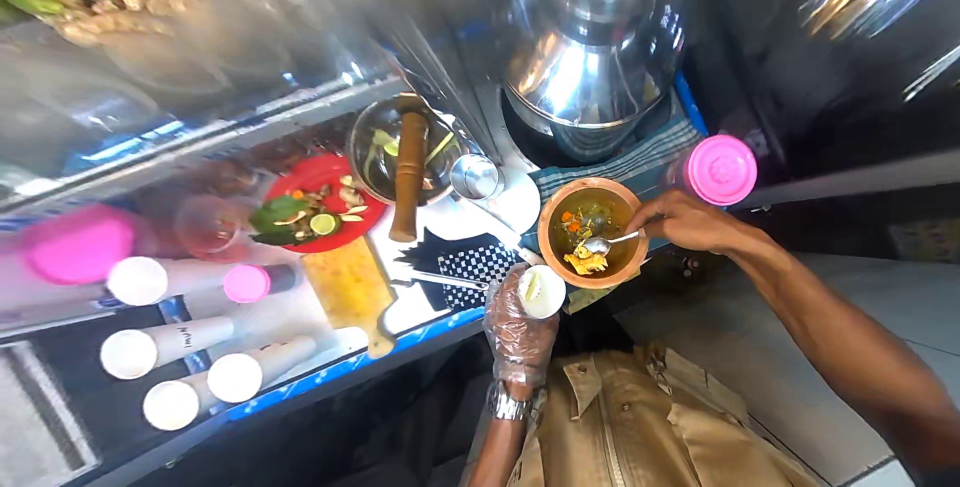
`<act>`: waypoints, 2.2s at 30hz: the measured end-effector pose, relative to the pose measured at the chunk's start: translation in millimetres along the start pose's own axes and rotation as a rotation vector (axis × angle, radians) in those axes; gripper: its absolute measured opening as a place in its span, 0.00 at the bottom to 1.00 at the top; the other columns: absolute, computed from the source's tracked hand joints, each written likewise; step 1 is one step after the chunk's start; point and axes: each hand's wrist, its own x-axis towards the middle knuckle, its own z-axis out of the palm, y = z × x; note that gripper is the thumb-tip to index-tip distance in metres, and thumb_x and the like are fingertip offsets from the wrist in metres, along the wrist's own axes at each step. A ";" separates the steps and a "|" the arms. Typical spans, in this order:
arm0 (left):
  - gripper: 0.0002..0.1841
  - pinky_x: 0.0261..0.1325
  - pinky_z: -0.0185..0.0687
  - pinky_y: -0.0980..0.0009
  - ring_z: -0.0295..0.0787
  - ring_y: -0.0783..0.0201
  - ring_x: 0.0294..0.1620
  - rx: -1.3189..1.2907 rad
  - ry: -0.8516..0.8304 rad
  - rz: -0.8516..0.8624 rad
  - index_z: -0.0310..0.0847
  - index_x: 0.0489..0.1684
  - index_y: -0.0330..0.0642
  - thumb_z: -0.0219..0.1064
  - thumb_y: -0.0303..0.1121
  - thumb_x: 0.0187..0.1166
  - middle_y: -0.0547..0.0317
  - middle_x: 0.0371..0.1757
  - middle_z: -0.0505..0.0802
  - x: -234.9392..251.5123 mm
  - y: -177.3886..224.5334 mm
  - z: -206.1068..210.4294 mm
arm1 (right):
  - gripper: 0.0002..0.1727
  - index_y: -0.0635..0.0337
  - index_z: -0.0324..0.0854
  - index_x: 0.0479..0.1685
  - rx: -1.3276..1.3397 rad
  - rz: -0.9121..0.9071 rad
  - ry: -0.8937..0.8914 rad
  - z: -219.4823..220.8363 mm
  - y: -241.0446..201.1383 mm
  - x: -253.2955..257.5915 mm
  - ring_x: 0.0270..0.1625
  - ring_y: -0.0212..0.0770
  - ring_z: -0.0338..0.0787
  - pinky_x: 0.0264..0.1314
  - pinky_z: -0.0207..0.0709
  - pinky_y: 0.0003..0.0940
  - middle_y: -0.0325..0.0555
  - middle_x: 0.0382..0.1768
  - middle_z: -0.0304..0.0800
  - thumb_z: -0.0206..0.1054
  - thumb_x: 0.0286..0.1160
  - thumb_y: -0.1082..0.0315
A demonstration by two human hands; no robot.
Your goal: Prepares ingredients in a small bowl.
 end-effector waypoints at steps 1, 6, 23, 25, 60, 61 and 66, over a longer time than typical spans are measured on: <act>0.43 0.74 0.81 0.51 0.87 0.50 0.68 -0.016 -0.005 -0.017 0.81 0.70 0.35 0.86 0.44 0.47 0.44 0.66 0.90 -0.8 0.8 0.2 | 0.14 0.52 0.96 0.40 0.007 0.005 0.011 -0.2 -3.5 -2.1 0.45 0.34 0.89 0.51 0.80 0.42 0.40 0.39 0.95 0.62 0.81 0.75; 0.45 0.75 0.81 0.52 0.87 0.53 0.69 -0.048 -0.043 -0.060 0.79 0.72 0.37 0.87 0.43 0.45 0.46 0.66 0.90 -2.7 1.0 1.1 | 0.14 0.49 0.96 0.41 -0.218 -0.056 0.071 18.7 -2.9 0.1 0.44 0.40 0.91 0.49 0.84 0.48 0.41 0.42 0.95 0.63 0.79 0.74; 0.42 0.74 0.81 0.54 0.87 0.56 0.68 -0.058 -0.026 -0.030 0.81 0.71 0.42 0.86 0.46 0.48 0.51 0.65 0.91 -4.3 0.0 -0.7 | 0.14 0.48 0.96 0.40 0.010 -0.064 0.046 11.9 -22.3 -24.1 0.38 0.31 0.90 0.41 0.83 0.34 0.36 0.39 0.96 0.64 0.81 0.74; 0.41 0.75 0.82 0.55 0.87 0.58 0.68 -0.081 -0.001 -0.032 0.82 0.70 0.42 0.87 0.47 0.49 0.52 0.65 0.91 -5.2 -1.0 -1.5 | 0.12 0.48 0.96 0.41 -0.051 -0.143 0.053 30.8 -35.2 -28.6 0.43 0.31 0.90 0.48 0.85 0.36 0.35 0.42 0.94 0.65 0.80 0.73; 0.47 0.79 0.76 0.58 0.82 0.54 0.75 -0.146 0.311 -0.184 0.74 0.75 0.33 0.87 0.41 0.48 0.42 0.72 0.86 -20.8 -90.9 -30.2 | 0.11 0.55 0.91 0.52 -0.538 -0.435 0.631 164.7 -79.1 25.0 0.52 0.50 0.91 0.49 0.87 0.47 0.48 0.49 0.91 0.68 0.76 0.66; 0.47 0.79 0.76 0.58 0.82 0.54 0.75 -0.141 0.316 -0.186 0.74 0.75 0.33 0.87 0.41 0.47 0.42 0.72 0.86 -20.5 -92.9 -31.2 | 0.11 0.56 0.91 0.53 -0.518 -0.440 0.579 185.4 -84.3 42.6 0.50 0.50 0.92 0.46 0.88 0.46 0.49 0.48 0.91 0.68 0.76 0.66; 0.48 0.80 0.76 0.59 0.82 0.53 0.75 -0.132 0.336 -0.229 0.73 0.76 0.32 0.88 0.37 0.46 0.42 0.73 0.85 -14.7 -94.4 -40.1 | 0.21 0.62 0.81 0.65 -0.544 -0.211 0.468 243.1 -80.0 129.1 0.58 0.62 0.86 0.44 0.86 0.54 0.60 0.60 0.81 0.72 0.73 0.68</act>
